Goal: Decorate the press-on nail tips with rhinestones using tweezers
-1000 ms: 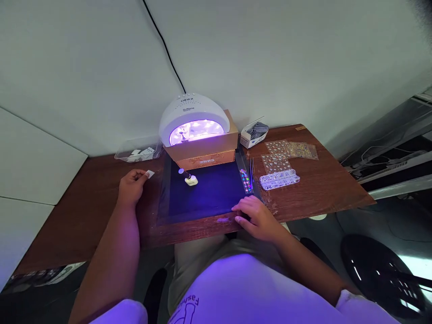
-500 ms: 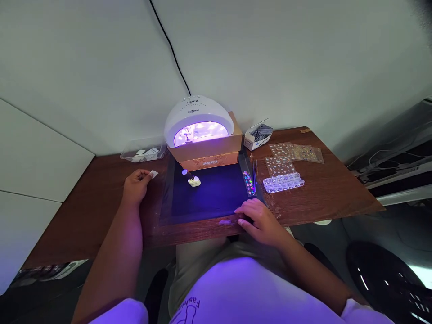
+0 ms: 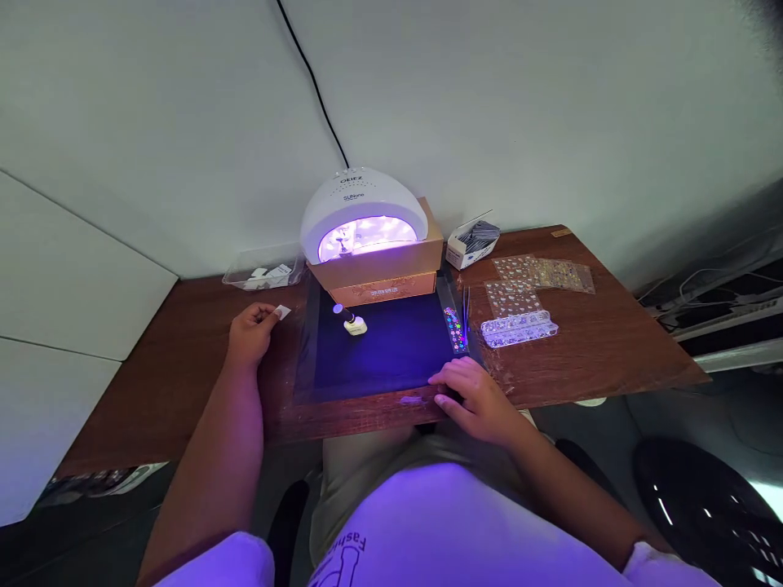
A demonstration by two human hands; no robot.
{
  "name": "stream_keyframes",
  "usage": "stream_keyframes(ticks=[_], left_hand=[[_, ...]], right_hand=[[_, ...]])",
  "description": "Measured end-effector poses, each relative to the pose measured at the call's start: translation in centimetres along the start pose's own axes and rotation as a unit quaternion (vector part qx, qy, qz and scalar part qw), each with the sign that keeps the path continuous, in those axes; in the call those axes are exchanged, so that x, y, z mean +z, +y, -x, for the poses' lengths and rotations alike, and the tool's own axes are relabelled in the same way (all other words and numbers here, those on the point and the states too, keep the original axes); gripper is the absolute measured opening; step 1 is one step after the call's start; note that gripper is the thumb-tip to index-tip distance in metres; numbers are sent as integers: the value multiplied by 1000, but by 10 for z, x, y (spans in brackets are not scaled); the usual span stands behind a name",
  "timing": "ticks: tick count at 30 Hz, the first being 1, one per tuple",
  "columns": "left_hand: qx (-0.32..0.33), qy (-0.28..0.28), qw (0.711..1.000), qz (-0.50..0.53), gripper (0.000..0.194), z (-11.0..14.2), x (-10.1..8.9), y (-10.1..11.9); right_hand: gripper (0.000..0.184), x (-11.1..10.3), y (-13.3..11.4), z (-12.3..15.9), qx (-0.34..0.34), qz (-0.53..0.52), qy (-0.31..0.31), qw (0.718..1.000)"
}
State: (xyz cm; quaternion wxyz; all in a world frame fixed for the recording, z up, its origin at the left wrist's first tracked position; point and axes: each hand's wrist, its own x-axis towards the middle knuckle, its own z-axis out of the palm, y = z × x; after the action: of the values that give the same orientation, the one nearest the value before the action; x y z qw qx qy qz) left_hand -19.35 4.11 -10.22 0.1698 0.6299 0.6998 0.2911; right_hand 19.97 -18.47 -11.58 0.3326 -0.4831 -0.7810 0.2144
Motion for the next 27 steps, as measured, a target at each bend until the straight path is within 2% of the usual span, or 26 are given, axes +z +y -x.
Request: stream_keyframes(ticks=[13,27], left_hand=[[-6,-13,1000,-6,31,-3,2,-6],[-5,-1,1000,11,27,-5,3,-8]], right_hand=[[21,0,-1,0,-2,2,-1,1000],[19,-1,0,-1,-6,-2,-5,1000]])
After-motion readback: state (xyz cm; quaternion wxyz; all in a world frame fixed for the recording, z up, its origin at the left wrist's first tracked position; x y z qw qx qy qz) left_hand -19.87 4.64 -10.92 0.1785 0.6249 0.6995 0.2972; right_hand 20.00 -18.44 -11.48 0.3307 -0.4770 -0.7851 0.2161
